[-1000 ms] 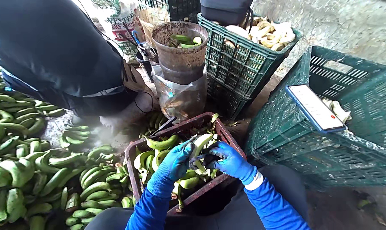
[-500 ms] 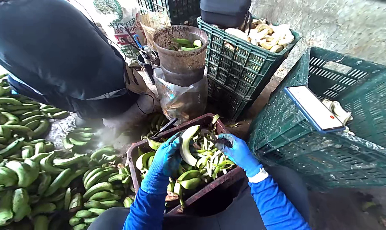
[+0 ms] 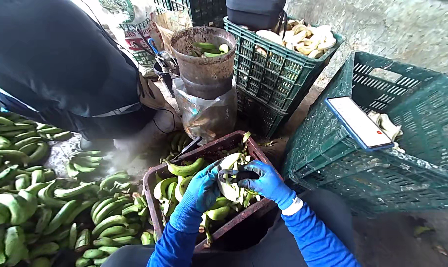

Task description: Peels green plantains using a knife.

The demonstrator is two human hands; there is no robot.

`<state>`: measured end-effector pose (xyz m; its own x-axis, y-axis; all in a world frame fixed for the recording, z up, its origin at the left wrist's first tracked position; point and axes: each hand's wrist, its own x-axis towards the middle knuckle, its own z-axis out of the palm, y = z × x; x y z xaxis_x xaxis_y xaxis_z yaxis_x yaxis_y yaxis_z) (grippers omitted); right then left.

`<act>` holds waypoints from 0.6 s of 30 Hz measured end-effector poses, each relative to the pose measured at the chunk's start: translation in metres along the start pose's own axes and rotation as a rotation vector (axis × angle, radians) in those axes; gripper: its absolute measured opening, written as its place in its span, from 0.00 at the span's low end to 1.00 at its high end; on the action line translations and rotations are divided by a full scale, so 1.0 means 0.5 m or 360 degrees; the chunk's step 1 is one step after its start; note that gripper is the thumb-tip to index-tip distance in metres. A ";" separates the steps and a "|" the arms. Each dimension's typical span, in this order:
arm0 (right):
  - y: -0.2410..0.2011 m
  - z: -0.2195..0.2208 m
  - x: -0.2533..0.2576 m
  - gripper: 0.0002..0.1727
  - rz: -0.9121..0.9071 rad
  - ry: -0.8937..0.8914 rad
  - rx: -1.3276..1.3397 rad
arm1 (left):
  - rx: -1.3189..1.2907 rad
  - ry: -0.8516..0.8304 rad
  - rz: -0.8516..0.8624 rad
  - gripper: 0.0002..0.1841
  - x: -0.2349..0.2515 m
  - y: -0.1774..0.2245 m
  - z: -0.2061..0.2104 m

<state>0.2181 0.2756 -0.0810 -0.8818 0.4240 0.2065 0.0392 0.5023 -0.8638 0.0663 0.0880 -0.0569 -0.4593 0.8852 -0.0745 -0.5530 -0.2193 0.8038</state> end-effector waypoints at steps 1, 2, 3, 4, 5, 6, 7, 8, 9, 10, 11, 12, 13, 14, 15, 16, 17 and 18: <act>0.002 0.002 0.003 0.27 0.0024 0.0083 0.0007 | -0.0021 -0.0003 -0.0001 0.20 0.002 -0.004 0.000; 0.005 0.002 0.007 0.26 0.0065 0.0169 0.0020 | -0.0033 0.0006 -0.0010 0.21 0.004 -0.008 -0.001; 0.010 0.000 0.013 0.24 0.0133 0.0258 0.0038 | -0.0035 0.0027 -0.0030 0.21 0.005 -0.011 -0.002; 0.017 -0.005 0.022 0.23 0.0219 0.0349 0.0046 | -0.0047 0.0034 -0.0052 0.21 0.007 -0.012 -0.005; 0.028 -0.014 0.031 0.21 0.0307 0.0429 0.0026 | -0.0051 0.0023 -0.0065 0.22 0.006 -0.011 -0.006; 0.038 -0.025 0.040 0.21 0.0380 0.0492 -0.0015 | -0.0046 0.0016 -0.0069 0.22 0.003 -0.007 -0.005; 0.045 -0.035 0.046 0.21 0.0426 0.0536 -0.0050 | -0.0033 0.0010 -0.0064 0.22 0.001 -0.002 -0.004; 0.046 -0.042 0.049 0.22 0.0445 0.0553 -0.0072 | -0.0013 -0.0004 -0.0046 0.22 0.000 0.003 -0.004; 0.042 -0.045 0.048 0.22 0.0437 0.0560 -0.0076 | 0.0013 -0.0001 -0.0030 0.22 0.001 0.007 -0.004; 0.034 -0.044 0.046 0.23 0.0410 0.0553 -0.0066 | 0.0036 0.0000 -0.0011 0.22 0.003 0.009 -0.007; 0.024 -0.041 0.041 0.24 0.0372 0.0539 -0.0059 | 0.0056 0.0001 0.0005 0.22 0.005 0.009 -0.011; 0.015 -0.034 0.035 0.24 0.0325 0.0523 -0.0056 | 0.0077 0.0015 0.0022 0.22 0.006 0.009 -0.015; 0.008 -0.027 0.028 0.24 0.0268 0.0505 -0.0046 | 0.0108 0.0042 0.0037 0.22 0.008 0.007 -0.018; 0.000 -0.021 0.022 0.24 0.0221 0.0480 -0.0028 | 0.0136 0.0070 0.0048 0.22 0.009 0.006 -0.019; -0.006 -0.016 0.017 0.24 0.0185 0.0449 0.0012 | 0.0152 0.0099 0.0055 0.22 0.010 0.005 -0.019; -0.012 -0.012 0.013 0.26 0.0160 0.0409 0.0082 | 0.0150 0.0117 0.0064 0.22 0.012 0.004 -0.019; -0.016 -0.008 0.009 0.29 0.0141 0.0356 0.0166 | 0.0146 0.0136 0.0065 0.22 0.014 0.003 -0.018; -0.021 -0.003 0.006 0.34 0.0131 0.0294 0.0239 | 0.0147 0.0161 0.0060 0.22 0.017 0.003 -0.016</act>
<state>0.2156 0.2726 -0.0707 -0.7771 0.5963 0.2011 0.0250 0.3486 -0.9369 0.0563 0.0918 -0.0613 -0.5485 0.8303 -0.0987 -0.4699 -0.2085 0.8577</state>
